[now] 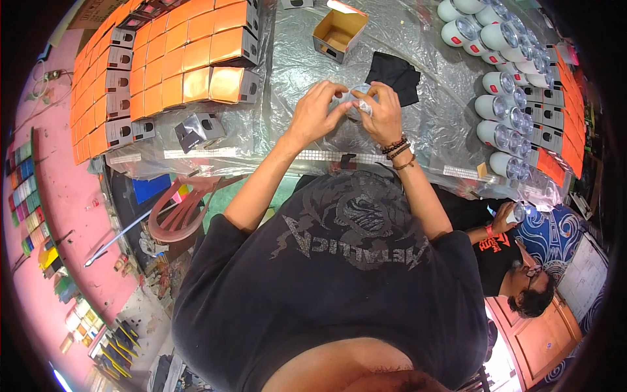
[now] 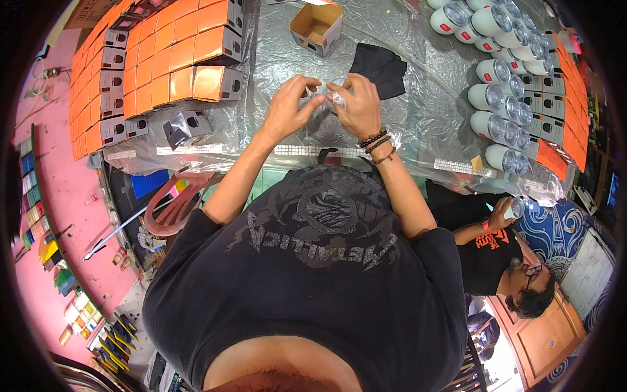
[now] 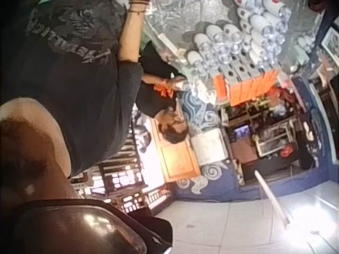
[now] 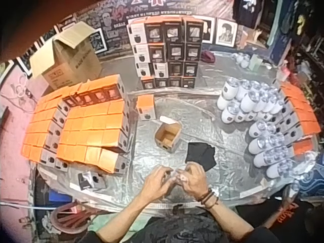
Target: The recorder is packing white ceramic mugs into individual cardboard boxes.
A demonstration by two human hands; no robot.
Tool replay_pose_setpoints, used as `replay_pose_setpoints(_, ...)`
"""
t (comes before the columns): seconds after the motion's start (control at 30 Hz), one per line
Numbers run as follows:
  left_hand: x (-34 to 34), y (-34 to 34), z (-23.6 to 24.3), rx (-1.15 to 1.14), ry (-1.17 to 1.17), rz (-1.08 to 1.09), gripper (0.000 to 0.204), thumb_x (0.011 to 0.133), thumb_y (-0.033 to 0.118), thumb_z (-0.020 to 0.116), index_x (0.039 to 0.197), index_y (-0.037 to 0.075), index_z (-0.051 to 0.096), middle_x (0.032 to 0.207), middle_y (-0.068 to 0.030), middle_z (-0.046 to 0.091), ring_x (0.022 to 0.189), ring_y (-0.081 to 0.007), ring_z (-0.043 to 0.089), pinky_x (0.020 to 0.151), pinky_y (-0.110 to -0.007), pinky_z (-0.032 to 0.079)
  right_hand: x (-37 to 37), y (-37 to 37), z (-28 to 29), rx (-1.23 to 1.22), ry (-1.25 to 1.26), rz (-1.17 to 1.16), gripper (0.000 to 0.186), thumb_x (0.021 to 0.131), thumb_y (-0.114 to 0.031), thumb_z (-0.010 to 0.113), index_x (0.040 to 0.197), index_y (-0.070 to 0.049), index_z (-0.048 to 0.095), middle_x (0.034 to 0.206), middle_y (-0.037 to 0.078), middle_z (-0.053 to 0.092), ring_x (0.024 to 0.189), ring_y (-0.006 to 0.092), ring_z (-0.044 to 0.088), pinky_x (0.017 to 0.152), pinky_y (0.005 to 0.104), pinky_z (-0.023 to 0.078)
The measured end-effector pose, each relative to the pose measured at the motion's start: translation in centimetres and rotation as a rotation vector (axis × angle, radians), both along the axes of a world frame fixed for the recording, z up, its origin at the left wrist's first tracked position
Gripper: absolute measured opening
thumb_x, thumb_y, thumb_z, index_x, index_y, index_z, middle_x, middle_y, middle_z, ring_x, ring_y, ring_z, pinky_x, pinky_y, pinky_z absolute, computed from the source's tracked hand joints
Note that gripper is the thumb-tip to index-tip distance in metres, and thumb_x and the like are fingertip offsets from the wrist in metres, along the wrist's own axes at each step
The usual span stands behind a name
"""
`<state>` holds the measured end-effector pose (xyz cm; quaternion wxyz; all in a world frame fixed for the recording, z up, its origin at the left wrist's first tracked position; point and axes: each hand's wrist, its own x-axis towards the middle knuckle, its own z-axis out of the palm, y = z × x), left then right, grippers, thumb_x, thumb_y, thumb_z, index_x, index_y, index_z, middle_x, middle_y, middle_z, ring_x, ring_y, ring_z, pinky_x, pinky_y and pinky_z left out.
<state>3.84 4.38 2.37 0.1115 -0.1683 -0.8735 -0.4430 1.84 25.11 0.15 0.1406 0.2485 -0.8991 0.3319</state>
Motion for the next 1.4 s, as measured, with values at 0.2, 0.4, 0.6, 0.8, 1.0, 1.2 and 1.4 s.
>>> replay_pose_setpoints(0.2,1.2,0.1,-2.5,0.028,0.111,-0.046,0.032,0.080,0.016,0.088,0.105,0.006,0.071,0.101,-0.0071,0.073,0.096,-0.0280,0.068,0.081,-0.038,0.055,-1.2,0.9,4.0,0.420,-0.281,0.069,0.030,0.089,-0.029,0.081,0.114,-0.013,0.078,0.091,0.006,0.068,0.092,0.0294,0.070,0.078,0.0408,0.055)
replay_pose_setpoints(0.4,0.9,2.0,-3.2,-0.002,0.240,-0.071,0.036,0.075,0.018,0.090,0.106,0.007,0.074,0.104,-0.0046,0.075,0.098,-0.0274,0.068,0.083,-0.037,0.056,-3.5,1.7,2.7,-0.102,-0.788,-0.058,0.025,0.096,-0.026,0.077,0.107,-0.003,0.077,0.086,0.011,0.076,0.075,0.0180,0.072,0.068,0.0317,0.057)
replay_pose_setpoints(0.6,0.4,3.0,-3.2,-0.057,0.200,-0.026,0.025,0.076,0.014,0.088,0.097,0.007,0.076,0.099,-0.0043,0.074,0.098,-0.0280,0.067,0.083,-0.038,0.056,-2.3,3.4,4.7,-0.115,-0.798,0.149,0.022,0.099,-0.013,0.070,0.114,0.003,0.074,0.102,0.015,0.080,0.087,0.0194,0.076,0.080,0.0324,0.059)
replay_pose_setpoints(0.8,0.3,3.3,-3.0,-0.003,0.193,0.003,0.014,0.080,0.009,0.083,0.092,0.006,0.076,0.100,-0.0050,0.074,0.099,-0.0293,0.067,0.084,-0.040,0.056,-1.3,2.9,4.7,-0.016,-0.561,0.134,0.017,0.092,-0.005,0.071,0.108,-0.002,0.077,0.102,0.016,0.077,0.094,0.0343,0.072,0.087,0.0397,0.057)
replay_pose_setpoints(1.0,-0.1,3.0,-3.4,0.054,0.111,0.068,0.012,0.080,0.011,0.083,0.091,0.007,0.077,0.100,-0.0053,0.073,0.100,-0.0313,0.066,0.085,-0.040,0.055,0.1,2.5,3.5,0.132,-0.274,0.125,0.023,0.088,-0.011,0.077,0.110,-0.005,0.078,0.131,0.016,0.067,0.111,0.0359,0.067,0.093,0.0428,0.056)
replay_pose_setpoints(1.2,-0.4,2.0,-3.3,-0.034,0.072,0.048,0.012,0.082,0.018,0.083,0.090,0.009,0.080,0.107,-0.0088,0.069,0.108,-0.0318,0.061,0.091,-0.042,0.051,1.7,1.7,1.6,0.133,-0.259,0.066,0.052,0.080,-0.031,0.089,0.122,-0.008,0.069,0.154,0.024,0.051,0.131,0.0436,0.059,0.096,0.0479,0.058)
replay_pose_setpoints(1.4,-4.6,0.0,-2.8,0.017,0.123,0.209,0.013,0.085,0.020,0.081,0.091,0.009,0.080,0.120,-0.0130,0.065,0.114,-0.0341,0.058,0.095,-0.044,0.050,1.5,0.5,-0.7,0.100,-0.252,-0.049,0.056,0.076,-0.031,0.092,0.117,-0.007,0.063,0.149,0.017,0.057,0.121,0.0413,0.065,0.095,0.0479,0.057)
